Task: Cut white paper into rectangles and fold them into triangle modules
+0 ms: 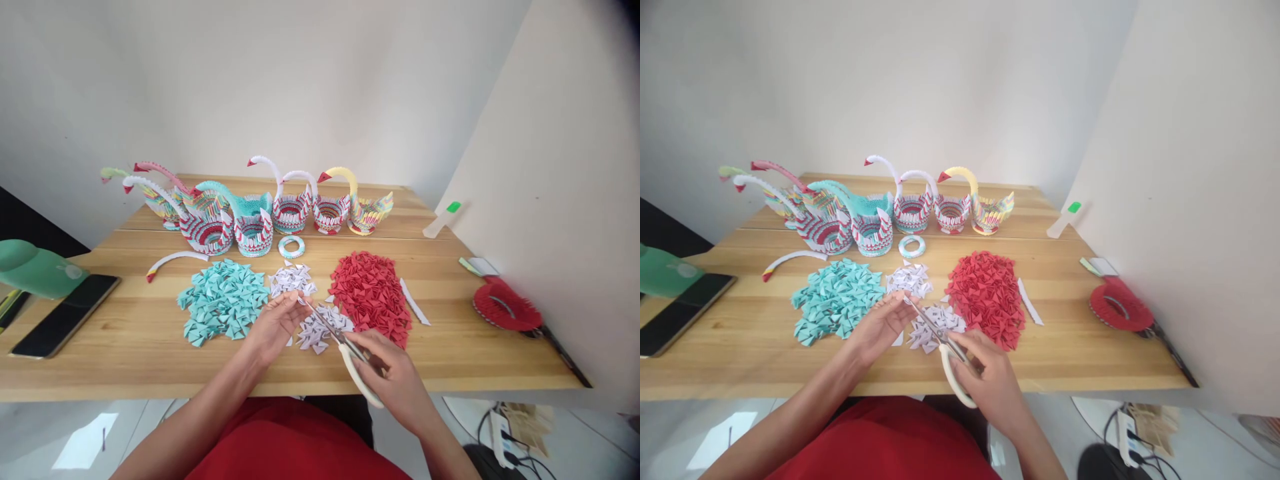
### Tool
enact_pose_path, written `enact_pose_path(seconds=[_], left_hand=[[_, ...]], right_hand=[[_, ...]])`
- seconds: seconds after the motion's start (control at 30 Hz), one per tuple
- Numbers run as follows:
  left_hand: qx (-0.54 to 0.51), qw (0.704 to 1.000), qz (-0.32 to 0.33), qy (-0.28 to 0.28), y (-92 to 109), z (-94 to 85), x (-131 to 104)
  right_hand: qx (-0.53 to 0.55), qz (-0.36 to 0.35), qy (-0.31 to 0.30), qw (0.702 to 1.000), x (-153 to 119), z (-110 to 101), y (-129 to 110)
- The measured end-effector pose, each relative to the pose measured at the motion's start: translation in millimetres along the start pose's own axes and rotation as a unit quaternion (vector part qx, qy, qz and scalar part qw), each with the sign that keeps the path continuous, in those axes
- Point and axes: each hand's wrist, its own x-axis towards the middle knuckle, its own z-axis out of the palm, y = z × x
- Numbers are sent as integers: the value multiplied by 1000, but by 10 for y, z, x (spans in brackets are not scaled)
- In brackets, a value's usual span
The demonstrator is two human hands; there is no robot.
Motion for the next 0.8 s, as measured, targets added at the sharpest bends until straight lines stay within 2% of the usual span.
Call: enact_pose_path(seconds=[0.43,0.53,0.7,0.8], left_hand=[[12,999,-7,-40,-23,24,-58],[42,998,15,-48,-22,34,-63],[95,994,41,-35,-17,61,-70],[118,991,52,-31,-7,56,-76]], right_hand=[[0,3,-5,1000,12,29,25],[-21,-20,9,1000,0,52,47],[-71,-104,60,990,3,89,43],[-66,-94,55,992,31,90,6]])
